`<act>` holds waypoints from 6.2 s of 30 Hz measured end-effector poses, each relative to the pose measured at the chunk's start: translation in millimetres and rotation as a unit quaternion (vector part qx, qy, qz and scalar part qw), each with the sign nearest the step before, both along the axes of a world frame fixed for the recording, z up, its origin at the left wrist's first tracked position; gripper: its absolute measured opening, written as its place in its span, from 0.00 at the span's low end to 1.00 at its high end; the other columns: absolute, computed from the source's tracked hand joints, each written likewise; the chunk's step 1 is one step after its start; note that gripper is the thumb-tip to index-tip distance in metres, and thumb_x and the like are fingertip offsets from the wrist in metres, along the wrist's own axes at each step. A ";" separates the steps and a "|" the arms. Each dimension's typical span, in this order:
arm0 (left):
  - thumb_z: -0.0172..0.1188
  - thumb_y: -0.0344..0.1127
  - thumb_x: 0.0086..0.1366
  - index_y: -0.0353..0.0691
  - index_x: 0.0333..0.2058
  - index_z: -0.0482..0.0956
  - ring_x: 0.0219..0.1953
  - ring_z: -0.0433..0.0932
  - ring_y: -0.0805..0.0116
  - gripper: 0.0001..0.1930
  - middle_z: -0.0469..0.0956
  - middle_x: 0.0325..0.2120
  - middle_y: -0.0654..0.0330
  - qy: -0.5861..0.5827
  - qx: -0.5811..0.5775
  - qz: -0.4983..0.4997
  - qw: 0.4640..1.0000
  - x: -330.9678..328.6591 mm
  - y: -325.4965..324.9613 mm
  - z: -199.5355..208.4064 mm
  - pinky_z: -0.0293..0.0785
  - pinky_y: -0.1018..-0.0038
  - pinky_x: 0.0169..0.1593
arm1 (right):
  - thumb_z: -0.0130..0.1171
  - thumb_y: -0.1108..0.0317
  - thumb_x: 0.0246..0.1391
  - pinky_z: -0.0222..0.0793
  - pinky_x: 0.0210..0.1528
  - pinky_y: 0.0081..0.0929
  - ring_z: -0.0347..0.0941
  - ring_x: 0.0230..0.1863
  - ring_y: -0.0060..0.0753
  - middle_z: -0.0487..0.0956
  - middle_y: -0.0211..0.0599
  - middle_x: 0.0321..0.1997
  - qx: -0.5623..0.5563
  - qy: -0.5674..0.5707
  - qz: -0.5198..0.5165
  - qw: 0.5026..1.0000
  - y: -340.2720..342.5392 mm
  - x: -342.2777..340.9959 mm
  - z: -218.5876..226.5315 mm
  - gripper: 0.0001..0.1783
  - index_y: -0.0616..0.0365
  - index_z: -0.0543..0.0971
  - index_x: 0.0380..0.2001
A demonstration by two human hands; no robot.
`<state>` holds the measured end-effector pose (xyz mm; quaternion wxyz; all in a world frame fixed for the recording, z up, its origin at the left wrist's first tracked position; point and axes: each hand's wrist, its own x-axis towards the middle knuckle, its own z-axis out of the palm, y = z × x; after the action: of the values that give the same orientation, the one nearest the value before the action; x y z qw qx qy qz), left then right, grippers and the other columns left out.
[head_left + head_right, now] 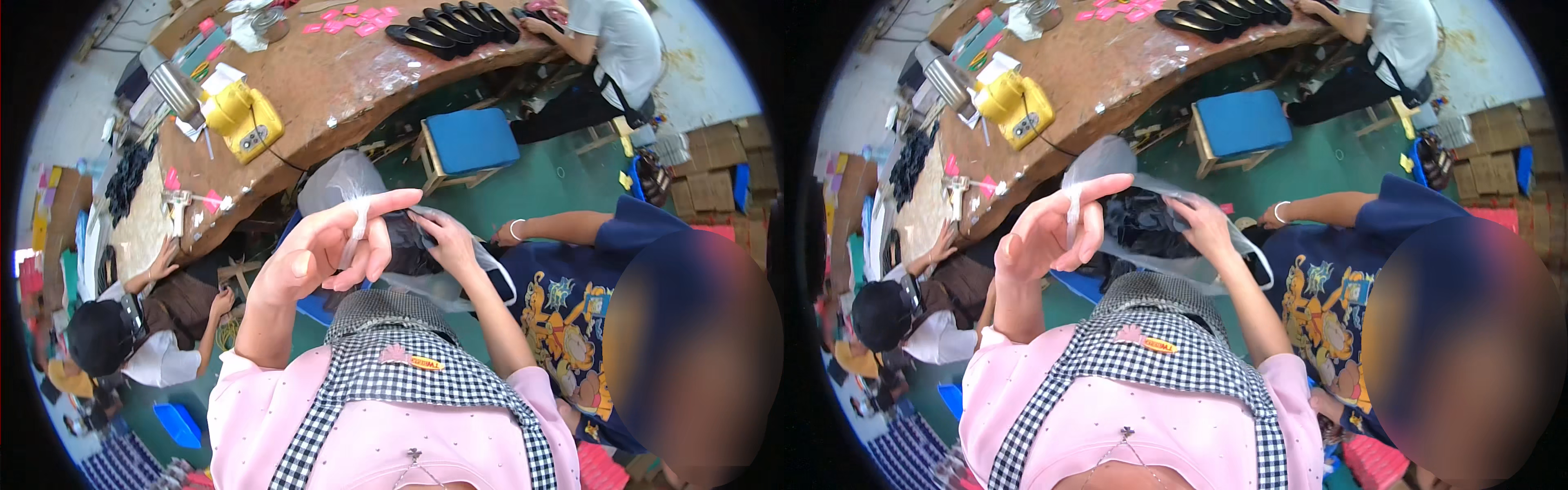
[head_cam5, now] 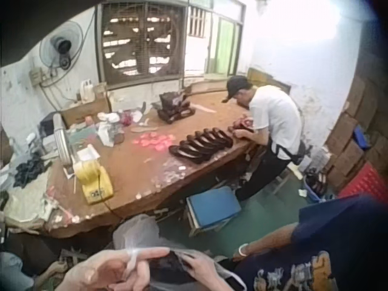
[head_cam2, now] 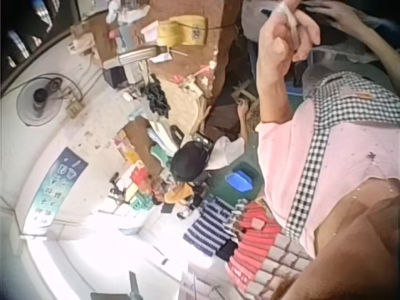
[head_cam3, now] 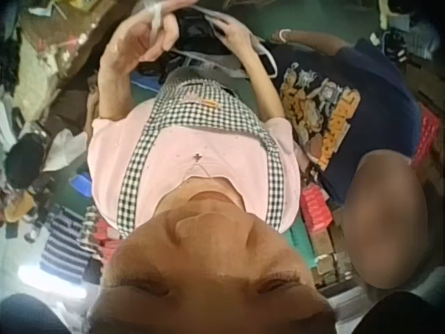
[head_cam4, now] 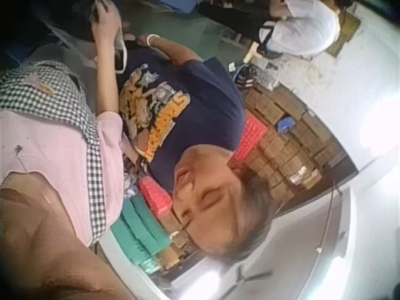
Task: Attaching decorative bows to women's flat shoes using glue in a manufacturing setting.
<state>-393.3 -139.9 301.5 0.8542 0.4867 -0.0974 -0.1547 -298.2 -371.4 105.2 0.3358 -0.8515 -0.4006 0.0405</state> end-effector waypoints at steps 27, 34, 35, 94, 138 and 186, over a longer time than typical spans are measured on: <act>0.52 0.77 0.50 0.18 0.62 0.48 0.17 0.61 0.85 0.62 0.70 0.25 0.63 0.005 0.008 0.206 0.978 58.4 32.8 -23.3 0.55 0.88 0.19 | 0.59 0.83 0.44 0.67 0.51 0.21 0.72 0.48 0.21 0.78 0.30 0.47 0.121 0.412 0.126 0.894 113.9 126.6 -39.0 0.25 0.61 0.76 0.50; 0.47 0.73 0.56 0.21 0.63 0.45 0.17 0.59 0.83 0.57 0.68 0.30 0.63 -0.080 -0.049 0.387 0.917 81.9 62.7 -9.9 0.54 0.86 0.18 | 0.58 0.78 0.48 0.70 0.45 0.21 0.73 0.39 0.18 0.81 0.26 0.38 0.096 0.461 0.180 0.863 159.0 205.9 -13.9 0.17 0.64 0.78 0.44; 0.47 0.73 0.56 0.21 0.63 0.45 0.17 0.59 0.83 0.57 0.68 0.30 0.63 -0.085 -0.047 0.393 0.914 87.9 64.7 -9.8 0.54 0.86 0.18 | 0.58 0.78 0.48 0.71 0.44 0.22 0.74 0.39 0.19 0.81 0.26 0.39 0.113 0.464 0.187 0.858 164.7 225.0 -11.2 0.17 0.64 0.78 0.44; 0.58 0.38 0.65 0.39 0.59 0.67 0.29 0.68 0.82 0.25 0.72 0.28 0.69 0.316 0.098 0.529 0.781 96.1 -83.3 -171.5 0.66 0.81 0.34 | 0.51 0.64 0.58 0.70 0.30 0.27 0.75 0.24 0.26 0.77 0.36 0.22 -0.358 0.347 0.347 0.794 93.4 292.8 -60.0 0.12 0.55 0.82 0.37; 0.53 0.48 0.65 0.46 0.36 0.78 0.23 0.69 0.78 0.13 0.68 0.18 0.72 0.594 -0.251 0.542 0.539 -6.0 -66.5 -399.7 0.68 0.79 0.31 | 0.53 0.69 0.55 0.73 0.37 0.24 0.78 0.33 0.26 0.83 0.37 0.35 -0.299 0.258 0.059 0.917 -2.6 406.6 -164.2 0.19 0.57 0.77 0.50; 0.53 0.46 0.68 0.46 0.35 0.74 0.32 0.72 0.80 0.11 0.71 0.23 0.73 0.327 -0.180 0.908 0.191 107.2 -137.2 -520.1 0.67 0.81 0.40 | 0.70 0.52 0.39 0.72 0.35 0.32 0.79 0.32 0.35 0.81 0.40 0.28 -0.186 0.004 0.200 0.962 341.7 793.6 -187.2 0.23 0.60 0.80 0.31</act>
<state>-286.1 -277.1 -218.6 0.4228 -0.0228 0.6747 0.6046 495.4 -29.7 -82.0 0.1579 -0.8014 -0.5468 0.1841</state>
